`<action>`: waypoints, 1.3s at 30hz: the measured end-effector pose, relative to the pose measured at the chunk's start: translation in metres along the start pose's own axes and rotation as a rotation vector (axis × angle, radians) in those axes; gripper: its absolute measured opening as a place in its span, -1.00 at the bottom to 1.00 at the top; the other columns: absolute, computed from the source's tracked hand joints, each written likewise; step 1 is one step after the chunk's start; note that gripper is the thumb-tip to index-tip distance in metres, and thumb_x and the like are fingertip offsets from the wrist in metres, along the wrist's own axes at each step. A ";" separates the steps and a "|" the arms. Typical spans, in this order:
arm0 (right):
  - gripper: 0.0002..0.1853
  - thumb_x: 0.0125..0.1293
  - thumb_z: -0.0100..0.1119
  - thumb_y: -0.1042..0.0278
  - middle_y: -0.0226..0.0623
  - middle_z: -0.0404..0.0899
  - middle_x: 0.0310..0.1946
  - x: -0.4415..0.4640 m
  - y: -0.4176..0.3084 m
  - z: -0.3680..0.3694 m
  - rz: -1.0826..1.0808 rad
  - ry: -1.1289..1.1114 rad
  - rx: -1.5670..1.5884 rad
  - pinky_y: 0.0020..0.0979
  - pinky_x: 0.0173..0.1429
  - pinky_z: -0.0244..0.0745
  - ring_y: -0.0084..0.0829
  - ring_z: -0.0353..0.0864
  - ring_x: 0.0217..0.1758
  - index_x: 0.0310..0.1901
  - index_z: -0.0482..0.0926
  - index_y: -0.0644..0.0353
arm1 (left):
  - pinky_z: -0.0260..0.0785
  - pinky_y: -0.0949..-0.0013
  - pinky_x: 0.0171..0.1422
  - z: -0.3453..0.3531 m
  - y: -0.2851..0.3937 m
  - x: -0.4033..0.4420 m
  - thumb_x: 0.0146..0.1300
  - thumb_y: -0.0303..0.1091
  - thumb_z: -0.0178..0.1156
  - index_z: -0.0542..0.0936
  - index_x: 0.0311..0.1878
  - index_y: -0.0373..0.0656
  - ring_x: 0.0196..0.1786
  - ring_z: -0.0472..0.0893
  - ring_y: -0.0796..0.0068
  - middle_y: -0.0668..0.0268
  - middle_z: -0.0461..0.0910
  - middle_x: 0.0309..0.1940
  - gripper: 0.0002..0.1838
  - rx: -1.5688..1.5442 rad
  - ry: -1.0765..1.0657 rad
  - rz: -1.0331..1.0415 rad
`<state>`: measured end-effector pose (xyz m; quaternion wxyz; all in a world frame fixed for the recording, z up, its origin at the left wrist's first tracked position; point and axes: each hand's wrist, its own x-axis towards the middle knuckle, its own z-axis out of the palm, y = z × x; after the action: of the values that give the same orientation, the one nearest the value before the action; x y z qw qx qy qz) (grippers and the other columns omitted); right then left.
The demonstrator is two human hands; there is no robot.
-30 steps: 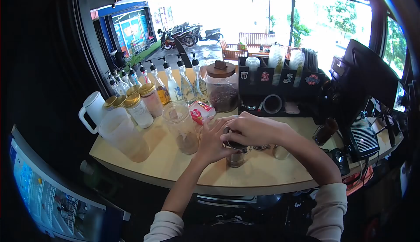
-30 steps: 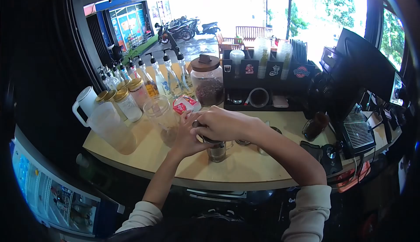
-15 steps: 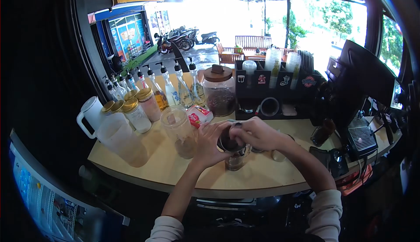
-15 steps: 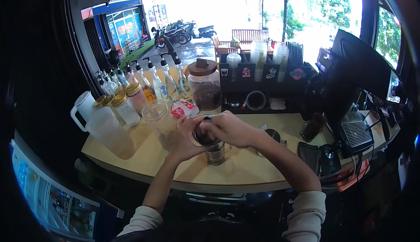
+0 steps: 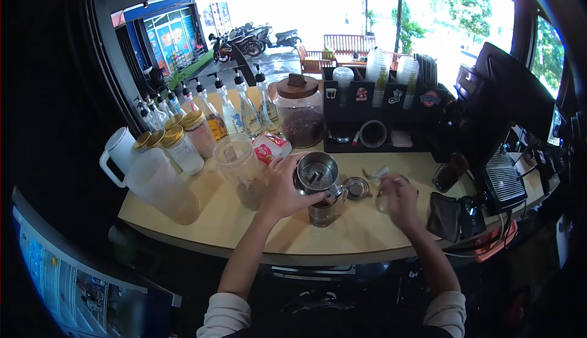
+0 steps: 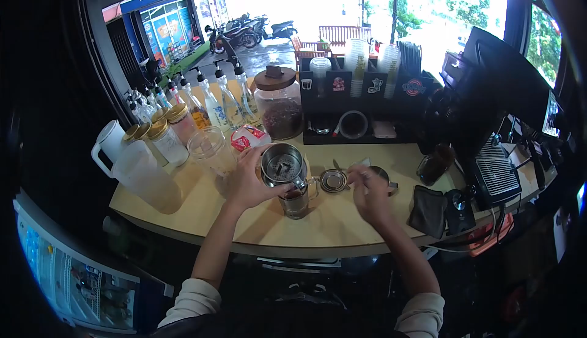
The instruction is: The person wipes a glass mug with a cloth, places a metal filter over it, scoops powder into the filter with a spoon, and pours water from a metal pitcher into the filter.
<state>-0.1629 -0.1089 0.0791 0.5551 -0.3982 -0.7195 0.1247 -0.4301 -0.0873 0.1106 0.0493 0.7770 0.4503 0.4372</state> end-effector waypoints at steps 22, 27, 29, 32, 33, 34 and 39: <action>-0.72 0.05 0.08 0.64 -0.15 0.49 -0.26 -0.071 0.044 0.027 -0.091 -0.348 -0.477 -0.28 -0.06 0.45 -0.20 0.54 -0.14 -0.15 0.53 0.25 | 0.10 0.11 0.31 0.020 -0.003 -0.019 -0.31 0.00 0.52 0.43 0.09 -0.15 0.06 0.50 0.20 0.23 0.55 -0.06 -0.16 -0.043 0.045 -0.067; -0.69 0.13 0.10 0.66 -0.09 0.49 -0.12 -0.066 0.031 -0.014 -0.153 0.137 -0.436 -0.25 0.07 0.41 -0.12 0.49 0.00 -0.04 0.47 0.29 | 0.24 0.11 0.28 0.027 -0.013 -0.024 -0.37 -0.04 0.58 0.40 0.11 -0.19 0.15 0.43 0.15 0.16 0.48 0.01 -0.09 -0.037 0.067 -0.043; -0.66 0.14 0.10 0.67 -0.10 0.49 -0.12 -0.055 0.029 -0.032 -0.116 0.239 -0.528 -0.23 0.07 0.41 -0.11 0.48 0.01 -0.01 0.45 0.30 | 0.25 0.13 0.27 0.028 -0.014 -0.025 -0.37 -0.05 0.58 0.39 0.11 -0.21 0.14 0.44 0.16 0.15 0.47 0.01 -0.09 -0.026 0.067 -0.044; -0.69 0.25 0.05 0.60 -0.12 0.48 -0.10 -0.058 0.055 -0.051 0.159 0.340 -0.462 -0.28 0.10 0.39 -0.20 0.50 0.03 0.05 0.42 0.29 | 0.29 0.16 0.25 0.032 -0.017 -0.027 -0.36 -0.07 0.58 0.39 0.11 -0.24 0.13 0.46 0.19 0.14 0.47 0.02 -0.09 -0.053 0.079 -0.045; -0.72 0.31 0.02 0.54 -0.15 0.48 -0.10 -0.066 0.073 -0.051 0.243 0.309 -0.284 -0.31 0.10 0.38 -0.27 0.50 0.00 0.06 0.41 0.29 | 0.31 0.18 0.24 0.034 -0.017 -0.028 -0.36 -0.08 0.58 0.39 0.11 -0.26 0.12 0.47 0.20 0.13 0.47 0.02 -0.09 -0.088 0.091 -0.047; -0.73 0.38 -0.02 0.48 -0.19 0.48 -0.10 -0.072 0.084 -0.047 0.326 0.277 -0.105 -0.35 0.09 0.37 -0.35 0.50 -0.02 0.08 0.40 0.29 | 0.31 0.18 0.24 0.036 -0.016 -0.029 -0.36 -0.08 0.58 0.39 0.11 -0.26 0.12 0.47 0.20 0.13 0.47 0.02 -0.09 -0.091 0.090 -0.044; -0.82 0.44 -0.06 0.37 -0.35 0.49 -0.25 -0.081 0.106 -0.037 0.462 0.300 0.096 -0.48 0.01 0.35 -0.55 0.46 -0.14 -0.06 0.43 0.27 | 0.16 0.06 0.28 0.040 -0.014 -0.030 -0.33 -0.02 0.55 0.40 0.10 -0.21 0.12 0.42 0.08 0.14 0.48 0.00 -0.12 -0.258 0.062 -0.105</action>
<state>-0.0780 -0.1075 -0.0299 0.6306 -0.5391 -0.5125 0.2217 -0.4168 -0.0888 0.0602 0.1573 0.7257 0.4317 0.5122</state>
